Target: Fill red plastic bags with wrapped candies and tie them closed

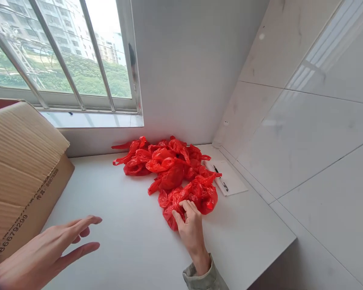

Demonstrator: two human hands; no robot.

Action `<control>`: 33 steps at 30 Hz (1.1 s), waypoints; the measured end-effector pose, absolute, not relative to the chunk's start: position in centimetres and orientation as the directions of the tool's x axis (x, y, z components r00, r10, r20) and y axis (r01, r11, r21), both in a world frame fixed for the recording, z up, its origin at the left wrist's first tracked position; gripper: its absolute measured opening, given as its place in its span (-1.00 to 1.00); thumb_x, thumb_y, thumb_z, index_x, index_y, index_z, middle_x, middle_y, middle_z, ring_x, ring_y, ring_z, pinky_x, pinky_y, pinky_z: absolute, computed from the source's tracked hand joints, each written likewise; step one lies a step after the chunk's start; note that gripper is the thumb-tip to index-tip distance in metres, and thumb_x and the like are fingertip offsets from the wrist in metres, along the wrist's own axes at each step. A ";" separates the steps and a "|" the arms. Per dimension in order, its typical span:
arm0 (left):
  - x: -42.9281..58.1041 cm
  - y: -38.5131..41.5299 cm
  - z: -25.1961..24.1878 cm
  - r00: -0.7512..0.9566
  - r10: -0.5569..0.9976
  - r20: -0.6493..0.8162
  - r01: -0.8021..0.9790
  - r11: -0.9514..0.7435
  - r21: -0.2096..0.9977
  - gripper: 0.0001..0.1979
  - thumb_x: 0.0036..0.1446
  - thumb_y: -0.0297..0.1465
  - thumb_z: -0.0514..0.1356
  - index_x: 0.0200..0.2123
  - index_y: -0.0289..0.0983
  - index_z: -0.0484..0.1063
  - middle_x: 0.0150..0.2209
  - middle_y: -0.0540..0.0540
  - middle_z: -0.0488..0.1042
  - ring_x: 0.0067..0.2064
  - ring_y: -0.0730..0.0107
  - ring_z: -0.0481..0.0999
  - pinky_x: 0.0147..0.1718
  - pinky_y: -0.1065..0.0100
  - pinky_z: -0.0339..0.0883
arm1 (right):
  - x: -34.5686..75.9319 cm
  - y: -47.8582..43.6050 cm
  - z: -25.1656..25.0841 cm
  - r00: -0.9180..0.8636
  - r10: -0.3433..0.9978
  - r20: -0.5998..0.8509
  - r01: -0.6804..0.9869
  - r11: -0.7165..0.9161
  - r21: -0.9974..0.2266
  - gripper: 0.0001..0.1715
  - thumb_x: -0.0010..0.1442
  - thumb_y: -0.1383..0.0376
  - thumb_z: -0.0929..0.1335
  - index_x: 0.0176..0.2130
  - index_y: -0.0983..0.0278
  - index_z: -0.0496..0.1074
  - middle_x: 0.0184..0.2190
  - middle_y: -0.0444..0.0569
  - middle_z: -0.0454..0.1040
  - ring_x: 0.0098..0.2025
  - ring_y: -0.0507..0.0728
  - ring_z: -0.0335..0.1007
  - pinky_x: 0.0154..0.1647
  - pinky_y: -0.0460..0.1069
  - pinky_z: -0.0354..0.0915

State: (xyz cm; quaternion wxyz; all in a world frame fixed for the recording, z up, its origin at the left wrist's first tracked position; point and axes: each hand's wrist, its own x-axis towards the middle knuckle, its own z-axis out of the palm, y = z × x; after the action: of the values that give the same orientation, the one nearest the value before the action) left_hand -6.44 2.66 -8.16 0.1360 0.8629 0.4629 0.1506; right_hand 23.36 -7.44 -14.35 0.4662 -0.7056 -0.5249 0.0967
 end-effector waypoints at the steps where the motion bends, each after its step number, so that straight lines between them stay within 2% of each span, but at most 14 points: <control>1: -6.3 2.6 -7.9 0.524 0.843 0.120 0.756 -0.526 0.389 -0.42 0.10 0.20 -0.01 -0.10 -0.08 0.47 -0.27 -0.08 0.58 -0.30 0.13 0.59 -0.31 0.24 0.48 | 23.1 -7.4 -13.6 0.384 0.859 0.338 0.597 0.048 -0.801 -0.85 0.24 0.24 0.33 -0.36 0.23 0.30 -0.42 -0.12 0.32 -0.34 0.09 0.25 -0.27 -0.03 0.24; 4: -5.6 2.4 -6.9 0.532 0.827 0.180 0.704 -0.550 0.448 -0.39 0.13 0.19 -0.01 0.03 -0.08 0.38 -0.01 -0.11 0.53 -0.08 0.12 0.57 -0.09 0.20 0.45 | 22.0 -6.5 -11.9 0.245 0.939 0.243 0.316 0.159 -0.935 -0.81 0.26 0.15 0.32 -0.29 0.22 0.31 -0.36 -0.12 0.33 -0.29 0.07 0.26 -0.21 -0.06 0.26; 7: -4.3 1.8 -5.7 0.583 0.800 0.143 0.678 -0.576 0.457 -0.49 0.21 0.01 0.09 0.16 -0.03 0.25 0.16 -0.08 0.39 0.08 0.15 0.46 0.00 0.23 0.37 | 19.9 -4.7 -11.2 0.151 0.977 0.152 -0.043 0.161 -0.986 -0.77 0.27 0.10 0.31 -0.23 0.21 0.29 -0.32 -0.12 0.37 -0.31 0.05 0.30 -0.24 -0.07 0.29; 9: -3.3 1.6 -4.9 0.593 0.804 0.055 0.686 -0.539 0.488 -0.59 0.22 -0.13 0.12 0.10 -0.11 0.28 0.10 -0.10 0.40 0.06 0.18 0.45 -0.02 0.25 0.35 | 18.0 -3.2 -11.0 0.098 0.985 0.144 -0.172 0.159 -0.972 -0.76 0.25 0.10 0.32 -0.24 0.21 0.28 -0.33 -0.11 0.37 -0.34 0.05 0.30 -0.27 -0.08 0.31; 11: -2.6 1.7 -4.4 0.631 0.775 -0.013 0.667 -0.535 0.519 -0.81 0.22 -0.26 0.11 -0.13 -0.18 0.32 -0.09 -0.07 0.43 -0.09 0.24 0.46 -0.16 0.31 0.34 | 16.2 -1.9 -10.8 0.057 0.987 0.150 -0.206 0.159 -0.966 -0.76 0.23 0.10 0.32 -0.26 0.21 0.27 -0.34 -0.11 0.37 -0.35 0.05 0.30 -0.28 -0.08 0.32; 13: -2.4 2.4 -4.2 0.623 0.779 0.067 0.640 -0.557 0.529 -0.96 0.21 -0.40 0.02 -0.27 -0.20 0.24 -0.25 -0.02 0.38 -0.24 0.31 0.40 -0.30 0.34 0.26 | 15.1 -0.7 -10.6 0.040 0.987 0.154 -0.205 0.159 -0.966 -0.76 0.21 0.10 0.32 -0.29 0.21 0.25 -0.36 -0.12 0.35 -0.37 0.04 0.28 -0.29 -0.07 0.31; 15: -2.8 3.2 -4.1 0.595 0.793 0.133 0.632 -0.563 0.532 -0.91 0.19 -0.49 -0.05 -0.35 -0.20 0.17 -0.35 0.02 0.32 -0.34 0.36 0.31 -0.37 0.36 0.17 | 14.7 0.3 -10.4 0.041 0.985 0.170 -0.168 0.175 -0.970 -0.75 0.18 0.11 0.33 -0.34 0.22 0.23 -0.40 -0.14 0.32 -0.39 0.03 0.25 -0.31 -0.08 0.29; 19: -3.7 4.4 -3.7 0.548 0.822 0.154 0.641 -0.531 0.555 -0.86 0.23 -0.49 -0.09 -0.37 -0.21 0.17 -0.38 0.04 0.31 -0.39 0.41 0.26 -0.39 0.38 0.14 | 16.5 2.2 -10.4 0.067 0.974 0.216 0.140 0.205 -0.969 -0.76 0.12 0.21 0.32 -0.46 0.23 0.17 -0.51 -0.22 0.21 -0.44 0.00 0.15 -0.36 -0.11 0.20; 23: -3.7 4.8 -3.8 0.521 0.845 0.121 0.671 -0.493 0.554 -0.80 0.25 -0.48 -0.10 -0.42 -0.22 0.19 -0.46 0.04 0.27 -0.46 0.44 0.20 -0.47 0.40 0.06 | 19.4 3.0 -10.3 -0.050 0.990 0.128 0.312 0.138 -0.940 -0.84 0.01 0.33 0.34 -0.52 0.25 0.25 -0.56 -0.23 0.25 -0.49 0.00 0.17 -0.46 -0.11 0.13; 25: -3.3 5.0 -4.5 0.526 0.844 0.104 0.682 -0.492 0.540 -0.79 0.21 -0.53 -0.09 -0.48 -0.23 0.15 -0.50 0.04 0.24 -0.48 0.43 0.16 -0.50 0.38 0.00 | 20.3 2.9 -9.9 -0.114 0.990 0.085 0.382 0.122 -0.916 -0.91 -0.03 0.35 0.40 -0.44 0.27 0.37 -0.48 -0.19 0.39 -0.42 0.04 0.29 -0.42 -0.09 0.20; 27: -2.7 5.0 -5.3 0.546 0.833 0.091 0.682 -0.505 0.529 -0.78 0.17 -0.55 -0.08 -0.50 -0.24 0.16 -0.50 0.03 0.25 -0.49 0.43 0.17 -0.50 0.37 -0.01 | 20.4 2.6 -9.5 -0.139 0.985 0.099 0.462 0.152 -0.874 -0.67 -0.04 0.33 0.44 -0.19 0.24 0.45 -0.23 -0.09 0.49 -0.24 0.11 0.41 -0.25 -0.04 0.31; 29: -2.1 5.0 -6.0 0.578 0.811 0.085 0.666 -0.529 0.526 -0.79 0.16 -0.58 -0.08 -0.42 -0.24 0.26 -0.45 0.01 0.32 -0.46 0.42 0.24 -0.46 0.37 0.04 | 19.7 2.4 -9.3 -0.168 0.970 0.174 0.526 0.237 -0.817 -0.42 0.01 0.30 0.45 0.06 0.18 0.37 0.04 0.00 0.42 0.01 0.17 0.39 0.01 0.05 0.32; 30: -1.9 5.0 -6.2 0.596 0.799 0.083 0.655 -0.543 0.526 -0.76 0.14 -0.60 -0.09 -0.34 -0.23 0.31 -0.42 0.00 0.35 -0.44 0.41 0.28 -0.44 0.37 0.07 | 19.1 2.3 -9.3 -0.190 0.957 0.221 0.541 0.290 -0.789 -0.38 0.06 0.30 0.44 0.12 0.16 0.33 0.11 0.02 0.38 0.10 0.18 0.34 0.11 0.08 0.27; 33: -1.7 4.8 -6.3 0.634 0.769 0.076 0.631 -0.572 0.523 -0.58 0.07 -0.67 -0.14 -0.18 -0.21 0.38 -0.36 -0.01 0.39 -0.42 0.42 0.33 -0.41 0.38 0.11 | 17.5 2.4 -9.8 -0.252 0.921 0.298 0.544 0.389 -0.743 -0.52 0.14 0.38 0.36 0.08 0.17 0.40 0.07 0.01 0.44 0.14 0.17 0.33 0.18 0.09 0.22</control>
State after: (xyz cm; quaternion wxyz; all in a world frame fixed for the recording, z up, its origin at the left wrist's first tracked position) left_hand -1.65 4.83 -6.34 0.2308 0.8740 0.4007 0.1494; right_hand 17.49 2.41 -9.76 0.3668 -0.4893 -0.7484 0.2569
